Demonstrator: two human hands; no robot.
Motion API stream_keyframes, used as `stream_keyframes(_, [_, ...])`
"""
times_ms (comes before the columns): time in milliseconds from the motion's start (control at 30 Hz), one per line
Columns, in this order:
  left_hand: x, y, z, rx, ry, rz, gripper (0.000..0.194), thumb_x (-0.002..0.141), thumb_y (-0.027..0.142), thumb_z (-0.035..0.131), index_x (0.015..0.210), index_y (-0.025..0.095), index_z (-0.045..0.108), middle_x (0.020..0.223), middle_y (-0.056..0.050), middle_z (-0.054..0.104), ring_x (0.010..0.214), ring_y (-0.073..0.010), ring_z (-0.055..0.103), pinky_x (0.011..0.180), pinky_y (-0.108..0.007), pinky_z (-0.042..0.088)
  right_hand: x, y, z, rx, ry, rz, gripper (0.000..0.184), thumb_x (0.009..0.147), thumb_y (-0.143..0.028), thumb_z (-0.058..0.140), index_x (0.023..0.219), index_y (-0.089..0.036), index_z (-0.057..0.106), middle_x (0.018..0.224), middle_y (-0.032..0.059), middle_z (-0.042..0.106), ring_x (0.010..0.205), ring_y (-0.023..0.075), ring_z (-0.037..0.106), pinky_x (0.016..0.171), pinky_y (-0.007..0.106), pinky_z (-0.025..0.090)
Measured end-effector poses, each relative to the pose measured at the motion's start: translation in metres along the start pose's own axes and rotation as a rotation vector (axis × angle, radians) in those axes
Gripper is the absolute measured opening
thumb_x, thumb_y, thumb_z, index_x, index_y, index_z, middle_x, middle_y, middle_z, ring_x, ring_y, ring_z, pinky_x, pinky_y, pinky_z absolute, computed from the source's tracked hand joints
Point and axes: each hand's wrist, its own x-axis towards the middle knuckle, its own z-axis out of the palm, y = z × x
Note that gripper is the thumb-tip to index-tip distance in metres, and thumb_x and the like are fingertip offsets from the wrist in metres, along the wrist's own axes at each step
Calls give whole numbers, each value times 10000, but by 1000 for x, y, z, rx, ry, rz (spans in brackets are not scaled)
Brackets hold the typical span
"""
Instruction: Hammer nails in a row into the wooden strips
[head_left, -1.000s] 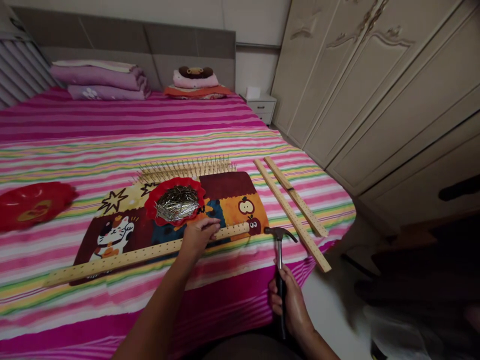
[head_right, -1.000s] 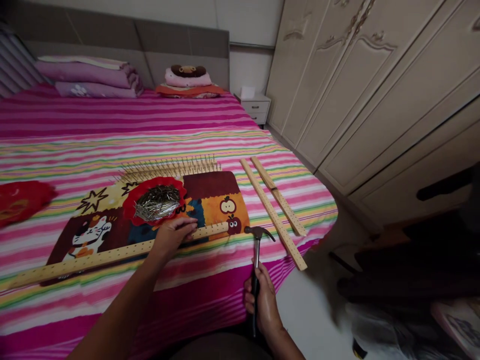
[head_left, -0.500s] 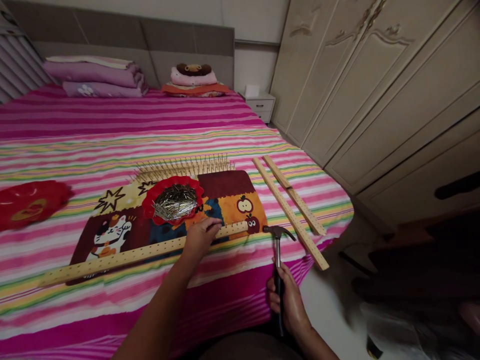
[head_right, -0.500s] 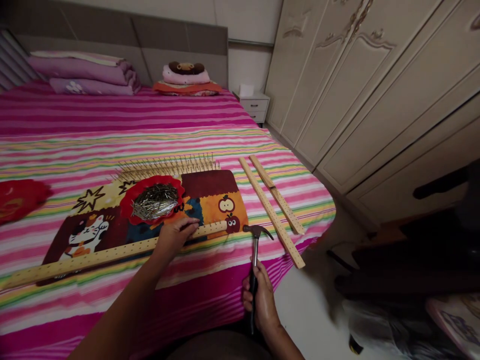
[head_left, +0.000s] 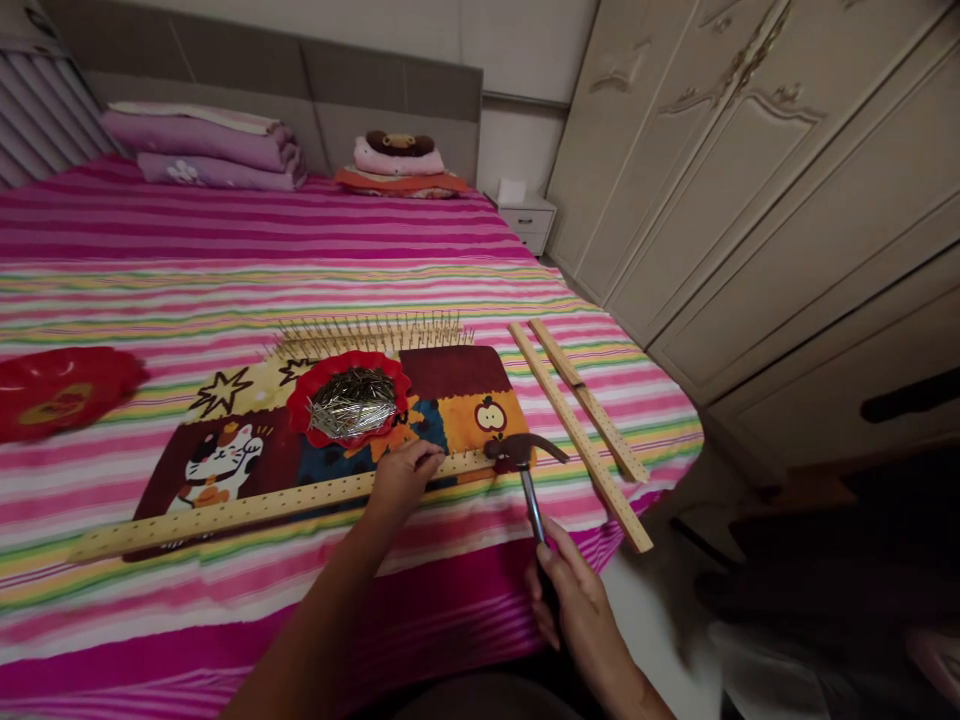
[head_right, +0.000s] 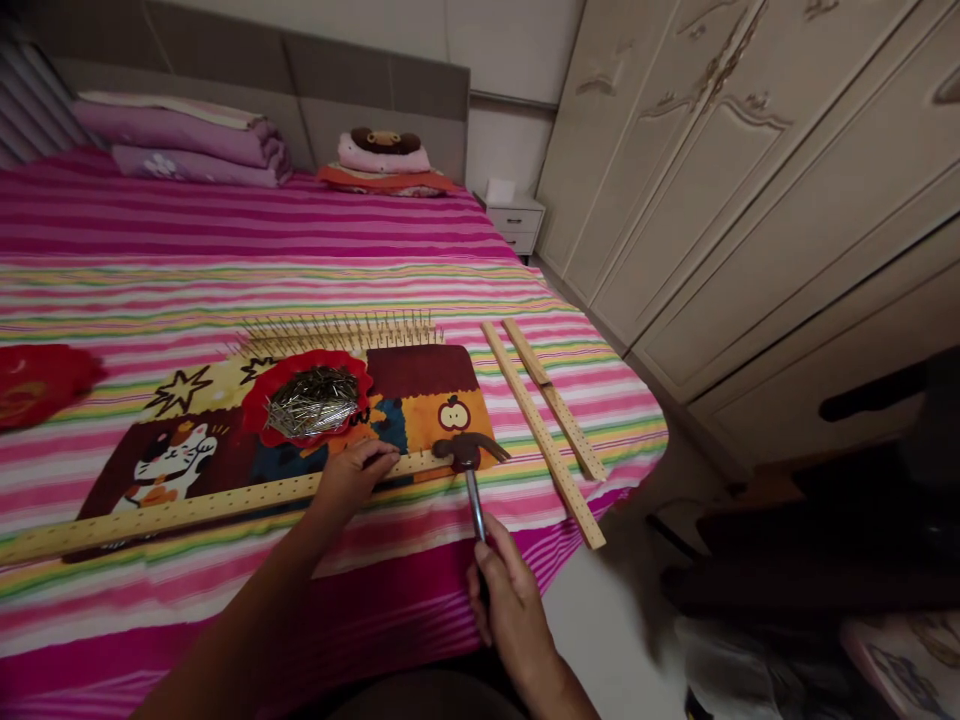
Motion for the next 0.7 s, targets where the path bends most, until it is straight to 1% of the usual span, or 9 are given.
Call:
stream_keyframes(67, [0, 0, 1, 23, 6, 2, 123, 734, 263, 556, 725, 224, 672, 735, 8, 657, 709, -128, 572, 675, -231, 427, 2, -17, 6, -171, -86, -88, 485, 771, -462, 602, 1205, -251, 556, 518, -65, 502, 374, 87, 371, 338, 186, 280])
stream_keyframes(133, [0, 1, 1, 56, 9, -1, 117, 733, 246, 555, 699, 222, 664, 709, 9, 641, 677, -124, 559, 650, -229, 417, 6, -31, 13, -346, -159, -227, 404, 799, -408, 581, 1172, -255, 607, 520, -61, 473, 430, 103, 382, 405, 211, 327])
stream_keyframes(200, [-1, 0, 1, 70, 7, 5, 123, 739, 241, 550, 687, 218, 659, 701, 4, 634, 663, -125, 552, 639, -232, 412, 11, -41, 19, -481, -192, -352, 381, 826, -368, 543, 1182, -253, 610, 526, -59, 449, 453, 110, 373, 450, 227, 346])
stream_keyframes(267, [-2, -1, 2, 57, -1, 22, 129, 747, 249, 547, 703, 217, 663, 719, -1, 641, 678, -129, 558, 653, -237, 414, 15, -49, 23, -570, -188, -437, 400, 849, -350, 500, 1224, -236, 582, 539, -53, 455, 459, 114, 372, 468, 233, 356])
stream_keyframes(367, [-2, -4, 4, 29, 8, 37, 131, 753, 258, 543, 725, 219, 665, 753, -2, 655, 715, -134, 570, 687, -244, 420, 19, -57, 24, -661, -195, -475, 418, 859, -345, 478, 1248, -219, 564, 568, -37, 510, 472, 123, 414, 490, 236, 385])
stream_keyframes(433, [-2, -4, 5, 31, 9, 31, 133, 752, 254, 541, 700, 215, 658, 742, -1, 652, 718, -135, 573, 690, -247, 420, 19, -60, 22, -708, -231, -470, 394, 856, -344, 484, 1217, -229, 593, 593, -24, 551, 499, 136, 464, 525, 244, 415])
stream_keyframes(500, [-2, -4, 5, 36, 3, 25, 135, 748, 247, 544, 684, 211, 657, 733, -4, 650, 711, -135, 574, 687, -247, 421, 17, -60, 20, -728, -237, -466, 379, 856, -342, 488, 1200, -236, 607, 600, -18, 565, 521, 148, 494, 547, 252, 433])
stream_keyframes(633, [-2, -3, 3, 17, 3, 32, 132, 745, 244, 552, 711, 214, 675, 764, -12, 665, 731, -139, 582, 709, -249, 428, 7, -59, 18, -682, -166, -485, 411, 870, -335, 472, 1259, -236, 556, 594, -22, 555, 512, 143, 487, 546, 254, 442])
stream_keyframes(700, [-2, -3, 4, 13, 8, 37, 136, 747, 249, 549, 708, 214, 675, 760, -11, 665, 730, -141, 580, 708, -251, 431, 4, -60, 18, -637, -142, -495, 410, 855, -344, 499, 1245, -239, 572, 612, -19, 562, 528, 141, 494, 567, 256, 445])
